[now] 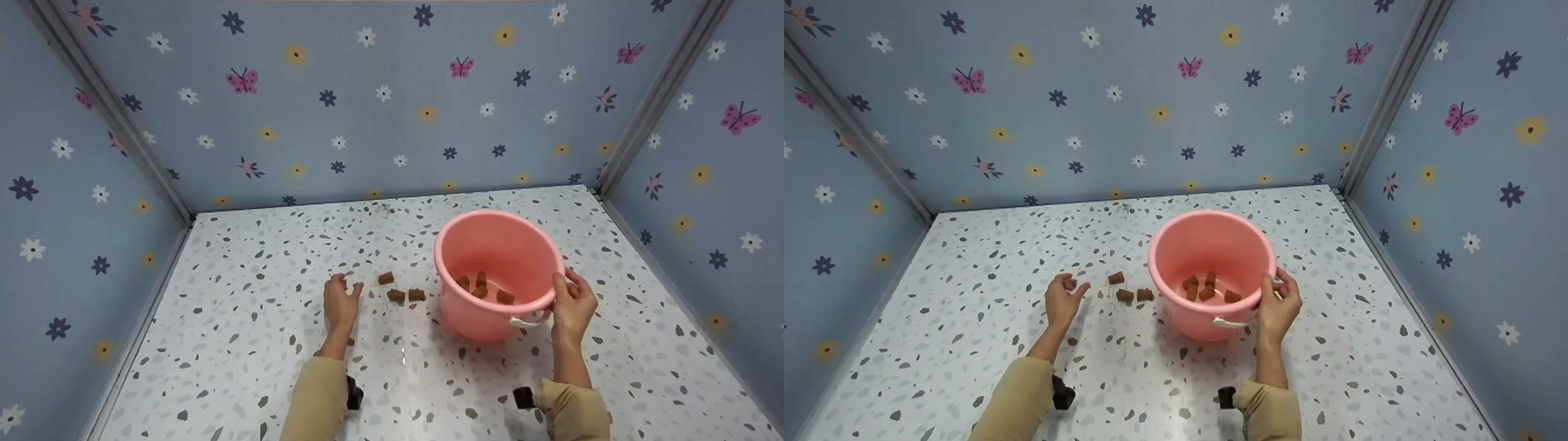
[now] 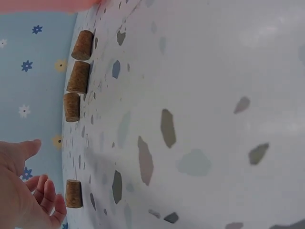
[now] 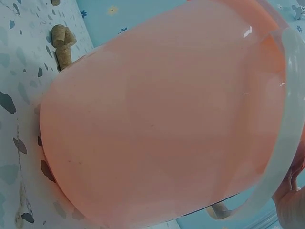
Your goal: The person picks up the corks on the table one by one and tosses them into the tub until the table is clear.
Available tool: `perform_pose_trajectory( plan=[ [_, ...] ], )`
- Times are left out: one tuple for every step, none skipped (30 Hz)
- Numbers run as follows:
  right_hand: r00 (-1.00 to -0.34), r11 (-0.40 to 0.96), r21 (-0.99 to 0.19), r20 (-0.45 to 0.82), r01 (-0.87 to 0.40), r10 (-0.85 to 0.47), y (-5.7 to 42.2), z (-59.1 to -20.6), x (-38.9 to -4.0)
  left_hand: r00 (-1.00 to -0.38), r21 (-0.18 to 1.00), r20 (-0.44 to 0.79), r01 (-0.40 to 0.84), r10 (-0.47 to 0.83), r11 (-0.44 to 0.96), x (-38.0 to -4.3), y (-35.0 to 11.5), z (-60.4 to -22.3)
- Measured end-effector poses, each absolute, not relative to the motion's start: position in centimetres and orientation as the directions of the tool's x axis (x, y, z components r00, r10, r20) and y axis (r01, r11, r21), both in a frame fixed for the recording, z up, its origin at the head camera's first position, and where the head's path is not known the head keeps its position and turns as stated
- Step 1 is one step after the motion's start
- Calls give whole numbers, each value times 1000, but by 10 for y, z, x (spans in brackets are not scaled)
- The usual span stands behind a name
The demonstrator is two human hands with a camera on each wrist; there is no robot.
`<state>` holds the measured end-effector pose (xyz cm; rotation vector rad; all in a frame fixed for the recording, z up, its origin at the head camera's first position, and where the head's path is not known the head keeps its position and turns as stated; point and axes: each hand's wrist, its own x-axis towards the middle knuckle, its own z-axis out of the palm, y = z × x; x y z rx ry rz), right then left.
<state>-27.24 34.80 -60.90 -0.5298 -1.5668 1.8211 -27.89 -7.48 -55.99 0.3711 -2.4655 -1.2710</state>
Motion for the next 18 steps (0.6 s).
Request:
perform_pose_trajectory(
  plan=[
    [-694, -50, -974, 120, -219, 710, 348, -609, -272, -905, 825, 177, -79, -388, 560, -279, -77, -561],
    [-692, -53, -973, 120, -223, 711, 347, -609, -273, -902, 824, 177, -83, -394, 560, -279, -79, -563],
    [-694, -58, -973, 116, -223, 710, 347, -608, -273, -899, 829, 174, -87, -402, 552, -279, -81, -564],
    [-694, -50, -974, 120, -219, 710, 346, -608, -273, -896, 833, 171, -90, -409, 546, -279, -83, -565],
    [-696, -54, -975, 116, -217, 708, 346, -607, -272, -893, 837, 173, -89, -415, 540, -280, -84, -567],
    [-698, -56, -975, 113, -215, 707, 346, -606, -272, -890, 840, 173, -91, -422, 535, -280, -86, -568],
    [-702, -64, -976, 105, -210, 704, 345, -604, -271, -887, 841, 171, -95, -429, 533, -280, -88, -570],
    [-709, -78, -976, 91, -202, 699, 345, -602, -270, -884, 841, 168, -102, -436, 531, -281, -89, -571],
    [-716, -81, -978, 82, -191, 693, 344, -600, -269, -880, 839, 165, -112, -445, 533, -281, -90, -573],
    [-718, -84, -979, 79, -188, 691, 344, -599, -268, -877, 833, 163, -123, -452, 539, -281, -91, -574],
    [-734, -117, -975, 61, -188, 676, 342, -591, -264, -875, 827, 157, -137, -458, 545, -282, -92, -576],
    [-736, -118, -975, 62, -190, 674, 342, -590, -263, -873, 819, 152, -152, -464, 553, -282, -93, -577],
    [-738, -118, -974, 67, -195, 671, 341, -589, -262, -870, 811, 148, -165, -470, 561, -282, -93, -578],
    [-740, -125, -970, 72, -207, 669, 341, -589, -262, -868, 805, 144, -177, -476, 566, -283, -94, -579],
    [-736, -114, -970, 85, -216, 672, 341, -590, -262, -865, 800, 143, -185, -480, 571, -283, -94, -579],
    [-731, -102, -968, 101, -228, 675, 341, -591, -263, -865, 799, 141, -189, -482, 571, -284, -94, -580],
    [-728, -89, -968, 114, -234, 676, 341, -592, -263, -864, 796, 141, -192, -484, 574, -284, -94, -580],
    [-711, -55, -969, 136, -239, 690, 344, -600, -267, -862, 793, 141, -196, -487, 577, -285, -94, -581]
  ],
)
